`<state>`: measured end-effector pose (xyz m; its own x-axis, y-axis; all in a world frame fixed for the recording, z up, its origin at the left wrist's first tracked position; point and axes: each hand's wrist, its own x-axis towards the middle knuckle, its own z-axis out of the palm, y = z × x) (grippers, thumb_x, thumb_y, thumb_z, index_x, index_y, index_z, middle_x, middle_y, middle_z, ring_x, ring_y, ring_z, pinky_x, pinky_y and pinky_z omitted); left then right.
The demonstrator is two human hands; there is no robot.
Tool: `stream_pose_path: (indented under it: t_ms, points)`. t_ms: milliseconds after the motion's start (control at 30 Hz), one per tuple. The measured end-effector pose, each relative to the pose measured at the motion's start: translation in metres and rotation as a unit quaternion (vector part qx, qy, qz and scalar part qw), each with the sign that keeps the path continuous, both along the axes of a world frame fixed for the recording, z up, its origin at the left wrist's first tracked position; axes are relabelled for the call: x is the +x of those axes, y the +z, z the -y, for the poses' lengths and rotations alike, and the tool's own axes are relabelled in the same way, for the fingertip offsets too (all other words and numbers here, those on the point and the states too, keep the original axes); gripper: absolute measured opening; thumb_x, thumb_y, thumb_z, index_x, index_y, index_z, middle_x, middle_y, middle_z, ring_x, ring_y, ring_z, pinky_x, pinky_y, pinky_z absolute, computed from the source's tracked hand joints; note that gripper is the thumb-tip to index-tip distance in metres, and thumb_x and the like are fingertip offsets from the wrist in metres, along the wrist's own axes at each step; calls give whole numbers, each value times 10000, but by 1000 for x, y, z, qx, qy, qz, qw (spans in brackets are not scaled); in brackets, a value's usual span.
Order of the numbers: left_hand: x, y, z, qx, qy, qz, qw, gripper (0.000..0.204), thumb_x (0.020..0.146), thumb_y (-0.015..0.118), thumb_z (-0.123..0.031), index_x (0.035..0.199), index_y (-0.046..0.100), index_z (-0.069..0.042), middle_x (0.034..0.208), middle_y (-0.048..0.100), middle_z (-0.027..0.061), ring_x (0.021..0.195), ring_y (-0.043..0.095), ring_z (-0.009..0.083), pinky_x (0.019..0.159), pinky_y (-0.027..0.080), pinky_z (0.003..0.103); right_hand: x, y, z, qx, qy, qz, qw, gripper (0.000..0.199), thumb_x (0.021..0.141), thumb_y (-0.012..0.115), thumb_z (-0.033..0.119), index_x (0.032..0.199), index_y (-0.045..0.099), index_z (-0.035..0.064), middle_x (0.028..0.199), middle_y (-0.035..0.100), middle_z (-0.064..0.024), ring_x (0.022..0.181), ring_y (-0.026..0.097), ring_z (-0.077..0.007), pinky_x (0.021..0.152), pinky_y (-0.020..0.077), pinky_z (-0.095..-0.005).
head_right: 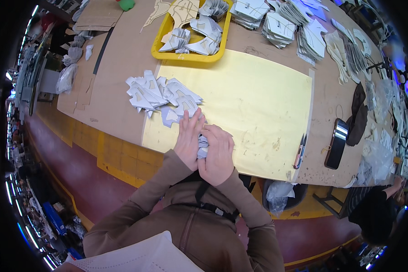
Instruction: The person uses a small blade to trim the edges of white fabric pieces at a workbench. They repeatedly pick up pieces, trim them, and place them into a yellow tray. Other workers are visible in the background performing similar tasks.
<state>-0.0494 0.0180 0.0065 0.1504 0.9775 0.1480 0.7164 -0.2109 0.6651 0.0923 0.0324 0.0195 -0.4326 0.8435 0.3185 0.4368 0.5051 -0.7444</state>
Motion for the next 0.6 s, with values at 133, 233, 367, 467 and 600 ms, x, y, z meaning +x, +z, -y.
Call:
stream_pose_path:
  t_ms: [133,233,367,467,600]
  points:
    - [-2,0,-4,25,-20,-43,999,781,783,603,-108,1467,248,16,1544,140,260,1409,102,541,1119,146,631,9,0,-2,22,26,37,999,582,670,639,45,1219,446,23,1189,510,-164,1164,475,-347,1037,264,-456]
    - [-1,2,3,13,-40,-67,997,789,762,610,-78,1459,257,26,1546,139,254,1408,89,548,1118,135,638,17,0,3,44,41,28,998,555,670,661,50,1187,459,32,1160,516,-161,1147,488,-346,1026,291,-452]
    - [11,-2,4,-36,-36,-31,998,806,737,612,-37,1460,263,31,1552,141,242,1409,78,549,1120,111,640,15,-5,3,18,39,-25,999,526,680,653,23,1168,458,24,1148,522,-168,1105,510,-368,994,358,-465]
    - [9,4,1,-34,-56,2,998,810,748,602,-27,1474,245,16,1558,142,233,1421,49,531,1129,84,625,15,0,-1,15,24,-9,1000,518,697,612,-25,1181,432,10,1135,513,-175,1036,531,-360,984,399,-451]
    - [-10,33,-17,-143,-160,217,952,937,758,676,-47,1522,134,-44,1564,169,195,1472,69,359,1163,126,504,26,32,-9,-336,20,-286,897,539,754,509,-84,1259,340,2,1156,489,-145,1025,539,-236,973,405,-347]
